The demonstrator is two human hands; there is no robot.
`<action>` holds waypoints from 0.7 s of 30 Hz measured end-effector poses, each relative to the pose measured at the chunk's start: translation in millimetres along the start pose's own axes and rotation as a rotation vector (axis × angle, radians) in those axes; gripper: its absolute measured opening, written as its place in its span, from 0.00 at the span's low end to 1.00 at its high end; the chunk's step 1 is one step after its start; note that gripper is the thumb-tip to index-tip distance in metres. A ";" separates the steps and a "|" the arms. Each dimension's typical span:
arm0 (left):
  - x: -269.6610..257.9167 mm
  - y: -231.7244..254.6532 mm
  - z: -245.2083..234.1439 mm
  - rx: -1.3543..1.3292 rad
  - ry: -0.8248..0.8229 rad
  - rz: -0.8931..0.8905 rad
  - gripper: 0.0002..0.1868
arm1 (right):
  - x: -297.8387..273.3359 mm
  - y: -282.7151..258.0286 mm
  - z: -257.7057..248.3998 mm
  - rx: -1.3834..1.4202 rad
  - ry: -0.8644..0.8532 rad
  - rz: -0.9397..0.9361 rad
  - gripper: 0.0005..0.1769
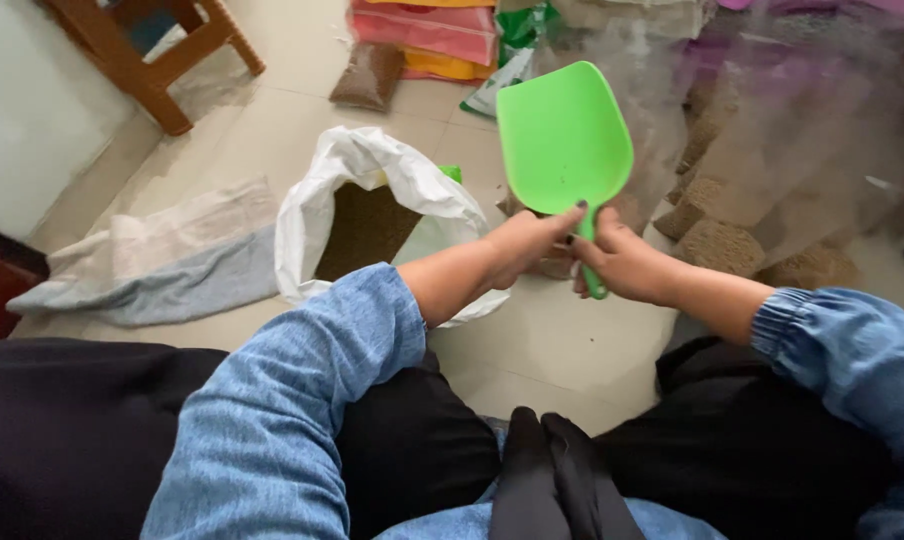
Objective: The person scoops animal feed pellets from a large bag into smaller plastic bags using a green scoop.
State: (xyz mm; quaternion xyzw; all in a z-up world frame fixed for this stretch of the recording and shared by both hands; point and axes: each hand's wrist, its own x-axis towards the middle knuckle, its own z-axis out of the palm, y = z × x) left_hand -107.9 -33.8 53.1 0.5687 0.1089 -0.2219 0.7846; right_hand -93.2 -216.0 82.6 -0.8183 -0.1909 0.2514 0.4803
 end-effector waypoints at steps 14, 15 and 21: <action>23.0 17.6 -14.4 0.417 0.257 0.250 0.24 | -78.3 -110.8 -67.2 -0.459 -0.332 -0.122 0.24; 20.8 14.8 -18.4 0.594 0.276 0.231 0.24 | -91.8 -117.4 -80.2 -0.514 -0.284 -0.158 0.21; -44.2 56.1 18.6 0.518 0.097 0.084 0.18 | -164.2 -47.3 -98.8 -0.050 0.169 -0.341 0.15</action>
